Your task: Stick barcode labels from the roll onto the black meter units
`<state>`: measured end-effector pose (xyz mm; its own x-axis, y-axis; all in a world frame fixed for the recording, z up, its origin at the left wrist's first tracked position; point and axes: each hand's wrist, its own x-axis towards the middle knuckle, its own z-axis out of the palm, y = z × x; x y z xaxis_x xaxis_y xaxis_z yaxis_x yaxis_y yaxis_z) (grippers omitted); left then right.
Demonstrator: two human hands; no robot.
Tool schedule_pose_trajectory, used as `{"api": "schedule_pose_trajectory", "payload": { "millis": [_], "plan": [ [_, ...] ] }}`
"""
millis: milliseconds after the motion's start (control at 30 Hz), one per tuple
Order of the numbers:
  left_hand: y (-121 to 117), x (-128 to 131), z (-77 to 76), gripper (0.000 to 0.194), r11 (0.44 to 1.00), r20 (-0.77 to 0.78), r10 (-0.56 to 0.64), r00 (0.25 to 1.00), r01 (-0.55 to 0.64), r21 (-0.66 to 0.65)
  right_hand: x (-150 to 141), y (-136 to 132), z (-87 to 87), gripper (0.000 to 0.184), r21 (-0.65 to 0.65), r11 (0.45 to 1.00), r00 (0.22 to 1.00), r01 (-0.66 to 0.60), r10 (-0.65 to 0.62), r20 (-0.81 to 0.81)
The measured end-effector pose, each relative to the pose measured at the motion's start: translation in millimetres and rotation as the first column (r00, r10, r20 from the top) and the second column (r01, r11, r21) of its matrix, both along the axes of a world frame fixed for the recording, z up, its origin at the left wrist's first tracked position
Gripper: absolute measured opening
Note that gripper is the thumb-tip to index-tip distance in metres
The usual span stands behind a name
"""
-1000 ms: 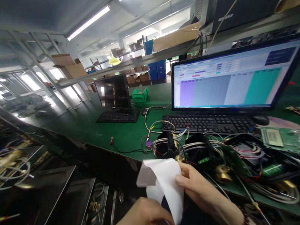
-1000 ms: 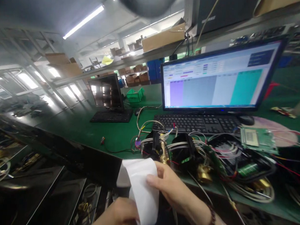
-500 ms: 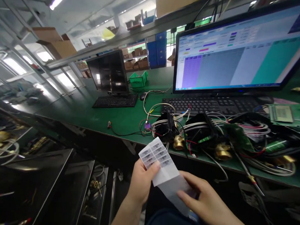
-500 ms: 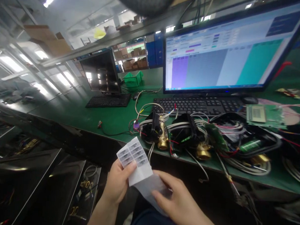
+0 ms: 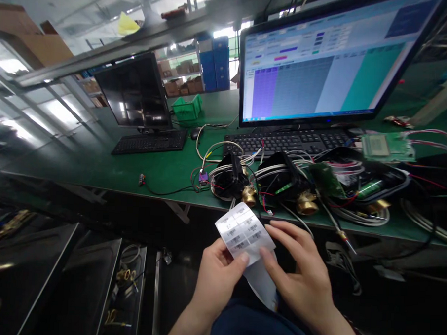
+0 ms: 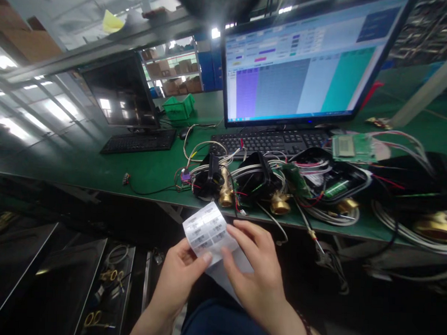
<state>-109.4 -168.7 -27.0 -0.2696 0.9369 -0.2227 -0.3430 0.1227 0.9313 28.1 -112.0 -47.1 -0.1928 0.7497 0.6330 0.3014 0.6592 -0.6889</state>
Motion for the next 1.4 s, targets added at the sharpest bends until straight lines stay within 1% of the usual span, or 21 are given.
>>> {"api": "schedule_pose_trajectory", "payload": {
  "millis": [33, 67, 100, 133, 200, 267, 367, 433, 533, 667, 767, 833, 933, 1000, 1033, 1067, 1100, 1167, 1233, 1300, 1400],
  "plan": [
    [-0.5, 0.5, 0.6, 0.038, 1.000, -0.021, -0.004, 1.000, 0.004, -0.004, -1.4, 0.8, 1.4, 0.028, 0.098, 0.995, 0.999, 0.002, -0.007, 0.052],
    [-1.1, 0.8, 1.3, 0.038, 1.000, -0.038, -0.012, 0.999, 0.011, -0.005, -3.3, 1.4, 2.8, 0.025, 0.151, 0.988, 0.996, -0.020, 0.006, 0.092],
    [-1.6, 1.0, 1.8, 0.037, 1.000, -0.053, -0.018, 0.998, 0.017, -0.004, -5.6, 1.7, 3.9, 0.022, 0.160, 0.986, 0.993, -0.049, 0.031, 0.114],
    [-2.1, 1.0, 2.1, 0.036, 1.000, -0.067, -0.020, 0.998, 0.020, -0.001, -8.0, 1.6, 4.9, 0.019, 0.138, 0.987, 0.991, -0.080, 0.064, 0.117],
    [-3.2, 0.7, 1.7, 0.031, 1.000, -0.092, -0.016, 0.996, 0.016, 0.002, -12.3, 0.8, 6.1, 0.014, 0.042, 0.992, 0.989, -0.123, 0.119, 0.086],
    [-4.2, 0.1, 0.3, 0.024, 1.000, -0.108, 0.005, 0.994, -0.005, 0.001, -15.1, -0.3, 7.4, 0.009, -0.085, 0.981, 0.982, -0.175, 0.180, 0.054],
    [-5.0, -0.8, -2.8, 0.021, 0.998, -0.089, 0.064, 0.994, -0.065, -0.008, -17.1, -0.8, 10.4, 0.007, -0.252, 0.933, 0.963, -0.256, 0.270, 0.022],
    [-5.4, -1.8, -5.0, 0.022, 0.996, -0.058, 0.093, 0.994, -0.094, -0.011, -18.4, -0.8, 12.3, 0.009, -0.296, 0.912, 0.953, -0.283, 0.302, 0.017],
    [-6.6, -4.7, -9.3, 0.022, 0.996, -0.016, 0.093, 0.996, -0.094, -0.013, -21.3, -1.3, 12.5, 0.009, -0.257, 0.924, 0.954, -0.282, 0.299, 0.029],
    [-9.6, -9.6, -16.3, 0.024, 0.995, 0.045, 0.098, 0.994, -0.098, 0.005, -26.0, -2.6, 5.9, 0.011, -0.108, 0.954, 0.959, -0.279, 0.281, 0.011],
    [-10.2, -12.7, -18.7, 0.026, 0.992, 0.084, 0.121, 0.989, -0.122, 0.009, -29.5, -1.6, -0.7, 0.021, -0.016, 0.950, 0.950, -0.310, 0.311, 0.022],
    [-9.1, -14.5, -18.8, 0.030, 0.991, 0.105, 0.130, 0.986, -0.131, 0.001, -32.6, -0.1, -3.1, 0.022, 0.030, 0.942, 0.941, -0.335, 0.333, 0.061],
    [-6.1, -17.4, -19.8, 0.040, 0.986, 0.150, 0.165, 0.975, -0.162, -0.031, -37.6, 2.5, -1.1, 0.013, 0.045, 0.929, 0.922, -0.368, 0.358, 0.148],
    [-4.7, -20.0, -23.3, 0.044, 0.977, 0.179, 0.212, 0.961, -0.203, -0.064, -40.4, 6.5, 3.5, 0.010, 0.006, 0.909, 0.895, -0.417, 0.410, 0.175],
    [-4.7, -21.5, -26.2, 0.045, 0.971, 0.189, 0.237, 0.953, -0.226, -0.080, -41.7, 10.1, 6.0, 0.010, -0.022, 0.904, 0.891, -0.427, 0.425, 0.163],
    [-5.2, -22.9, -29.6, 0.044, 0.965, 0.196, 0.258, 0.946, -0.243, -0.095, -43.1, 15.3, 8.2, 0.010, -0.046, 0.911, 0.900, -0.411, 0.413, 0.138],
    [-6.2, -24.2, -33.4, 0.044, 0.960, 0.202, 0.274, 0.940, -0.257, -0.108, -44.8, 21.8, 9.7, 0.010, -0.063, 0.930, 0.924, -0.363, 0.367, 0.110],
    [-9.8, -26.1, -40.9, 0.043, 0.955, 0.212, 0.290, 0.933, -0.266, -0.133, -49.7, 38.1, 9.4, 0.010, -0.066, 0.975, 0.973, -0.210, 0.215, 0.081],
    [-14.0, -27.0, -46.7, 0.043, 0.955, 0.220, 0.287, 0.933, -0.259, -0.145, -56.8, 54.8, 4.2, 0.009, -0.033, 0.996, 0.991, -0.083, 0.086, 0.104],
    [-17.8, -27.4, -50.1, 0.043, 0.955, 0.220, 0.282, 0.934, -0.252, -0.155, -64.9, 67.5, -4.0, 0.013, 0.002, 0.999, 0.990, -0.037, 0.037, 0.134],
    [-21.2, -28.3, -51.9, 0.043, 0.950, 0.211, 0.290, 0.934, -0.253, -0.184, -75.6, 76.3, -16.3, 0.022, 0.067, 0.998, 0.990, -0.014, 0.004, 0.140]
  ]
}}
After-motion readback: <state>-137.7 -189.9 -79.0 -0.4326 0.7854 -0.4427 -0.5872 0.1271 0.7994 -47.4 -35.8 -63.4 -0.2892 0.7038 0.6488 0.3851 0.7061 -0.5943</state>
